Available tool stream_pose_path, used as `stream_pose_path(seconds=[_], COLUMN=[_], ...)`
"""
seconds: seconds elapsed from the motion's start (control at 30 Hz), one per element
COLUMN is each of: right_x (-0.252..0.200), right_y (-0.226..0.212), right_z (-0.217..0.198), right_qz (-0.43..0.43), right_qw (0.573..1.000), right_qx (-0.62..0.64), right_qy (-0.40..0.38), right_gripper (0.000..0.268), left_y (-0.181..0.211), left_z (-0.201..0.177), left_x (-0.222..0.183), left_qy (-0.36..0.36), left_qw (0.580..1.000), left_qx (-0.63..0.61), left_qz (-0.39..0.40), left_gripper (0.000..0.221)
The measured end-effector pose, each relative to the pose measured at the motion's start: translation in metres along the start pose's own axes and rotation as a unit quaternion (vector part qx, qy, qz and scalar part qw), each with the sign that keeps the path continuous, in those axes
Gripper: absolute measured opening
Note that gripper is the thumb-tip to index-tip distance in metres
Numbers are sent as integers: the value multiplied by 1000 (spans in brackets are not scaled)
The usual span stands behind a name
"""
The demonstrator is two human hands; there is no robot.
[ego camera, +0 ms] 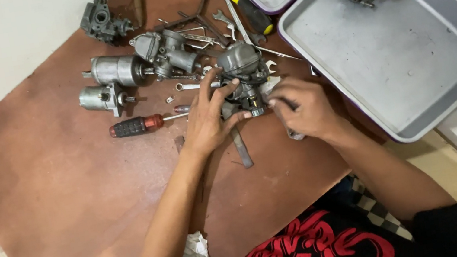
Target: Cleaning and inspecting motorcycle carburetors on a workbench.
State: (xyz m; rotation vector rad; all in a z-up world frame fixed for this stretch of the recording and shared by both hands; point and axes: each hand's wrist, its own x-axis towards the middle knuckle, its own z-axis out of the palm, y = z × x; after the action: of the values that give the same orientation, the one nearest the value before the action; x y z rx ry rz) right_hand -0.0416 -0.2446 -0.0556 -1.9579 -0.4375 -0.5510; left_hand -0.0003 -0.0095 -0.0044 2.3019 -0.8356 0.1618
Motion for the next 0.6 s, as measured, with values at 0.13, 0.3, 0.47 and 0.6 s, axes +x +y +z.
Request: stream_pose_path(seconds=[0.13, 0.3, 0.47, 0.6], right_x=[11, 13, 9, 9], right_y=[-13, -25, -21, -22], right_z=[-21, -17, -14, -10], right_qz=[39, 64, 46, 24], right_qw=[999, 997, 998, 998], right_qx=[-17, 8, -1, -9], right_qy=[33, 42, 46, 50], right_gripper=[13, 18, 19, 19], left_y=[0, -2, -4, -6], left_z=[0, 0, 1, 1], left_x=[-1, 1, 1, 0], left_qy=[-1, -2, 1, 7], left_qw=[1000, 1000, 1000, 999], left_qx=[-1, -13, -21, -24], left_qz=[1, 4, 10, 23], left_gripper=[73, 73, 73, 73])
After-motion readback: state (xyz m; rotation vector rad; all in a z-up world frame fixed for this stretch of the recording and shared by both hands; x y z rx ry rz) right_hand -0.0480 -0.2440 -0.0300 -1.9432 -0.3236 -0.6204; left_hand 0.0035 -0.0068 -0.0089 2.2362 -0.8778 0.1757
